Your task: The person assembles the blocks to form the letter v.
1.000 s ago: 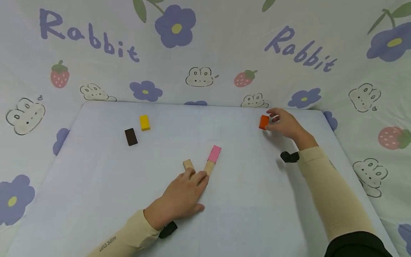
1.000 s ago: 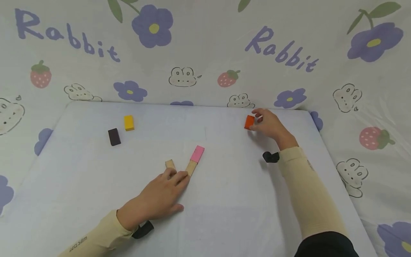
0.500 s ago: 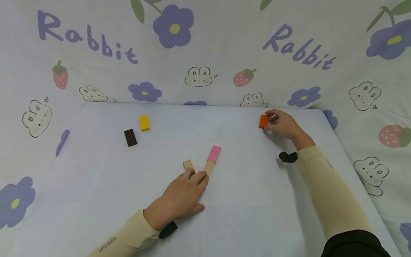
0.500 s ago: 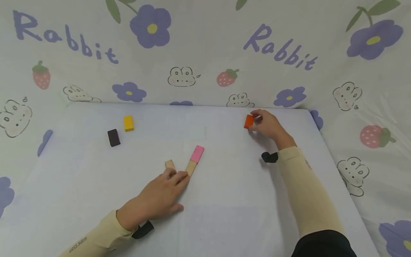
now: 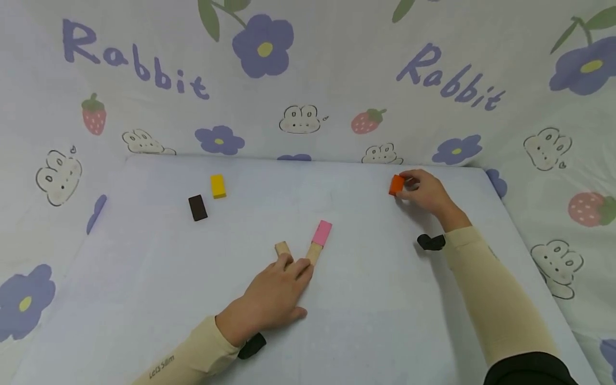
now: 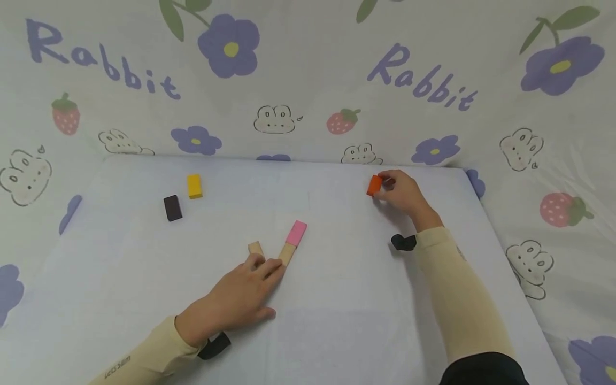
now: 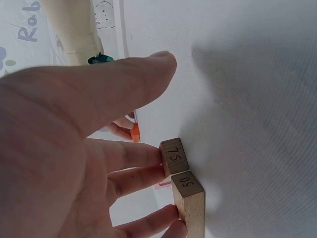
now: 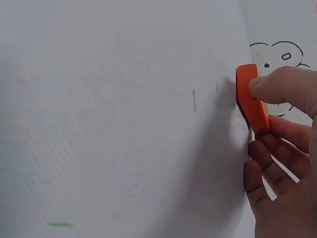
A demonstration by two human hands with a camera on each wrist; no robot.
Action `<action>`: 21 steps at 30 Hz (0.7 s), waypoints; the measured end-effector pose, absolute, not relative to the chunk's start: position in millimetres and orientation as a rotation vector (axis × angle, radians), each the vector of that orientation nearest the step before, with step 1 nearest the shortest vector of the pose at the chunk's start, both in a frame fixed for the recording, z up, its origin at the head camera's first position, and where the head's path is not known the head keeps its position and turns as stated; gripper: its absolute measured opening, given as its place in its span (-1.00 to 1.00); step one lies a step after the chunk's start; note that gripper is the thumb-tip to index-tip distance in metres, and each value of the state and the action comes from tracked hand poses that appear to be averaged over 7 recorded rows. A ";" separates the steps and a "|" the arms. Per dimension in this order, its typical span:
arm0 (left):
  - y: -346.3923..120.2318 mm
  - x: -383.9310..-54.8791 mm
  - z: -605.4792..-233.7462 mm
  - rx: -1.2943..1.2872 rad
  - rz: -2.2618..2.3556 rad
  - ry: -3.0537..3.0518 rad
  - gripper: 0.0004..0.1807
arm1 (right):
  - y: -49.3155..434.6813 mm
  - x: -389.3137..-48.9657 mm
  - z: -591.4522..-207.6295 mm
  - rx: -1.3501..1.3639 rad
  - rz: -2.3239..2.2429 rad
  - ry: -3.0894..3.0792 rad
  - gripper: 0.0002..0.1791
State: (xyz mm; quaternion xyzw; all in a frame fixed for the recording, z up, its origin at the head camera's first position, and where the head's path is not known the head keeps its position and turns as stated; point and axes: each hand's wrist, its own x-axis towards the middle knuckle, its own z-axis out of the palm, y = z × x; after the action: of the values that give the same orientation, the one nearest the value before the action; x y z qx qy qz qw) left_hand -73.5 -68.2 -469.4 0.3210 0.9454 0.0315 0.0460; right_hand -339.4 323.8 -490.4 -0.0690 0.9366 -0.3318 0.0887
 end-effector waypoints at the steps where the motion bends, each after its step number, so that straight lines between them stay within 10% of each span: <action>1: -68.2 -73.1 -469.1 0.980 0.089 2.886 -0.10 | 324.1 -339.1 -491.0 -0.206 -0.989 2.792 -0.29; 21: -66.9 -72.2 -469.9 0.979 0.076 2.878 -0.11 | 309.0 -317.6 -484.0 -0.240 -1.036 2.814 -0.31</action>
State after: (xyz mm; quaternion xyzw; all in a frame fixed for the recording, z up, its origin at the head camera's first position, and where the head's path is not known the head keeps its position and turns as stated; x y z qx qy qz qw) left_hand -72.2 -66.9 -469.9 0.3216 0.9452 0.0248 0.0502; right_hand -317.6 309.0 -484.0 -0.0795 0.9333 -0.3437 0.0665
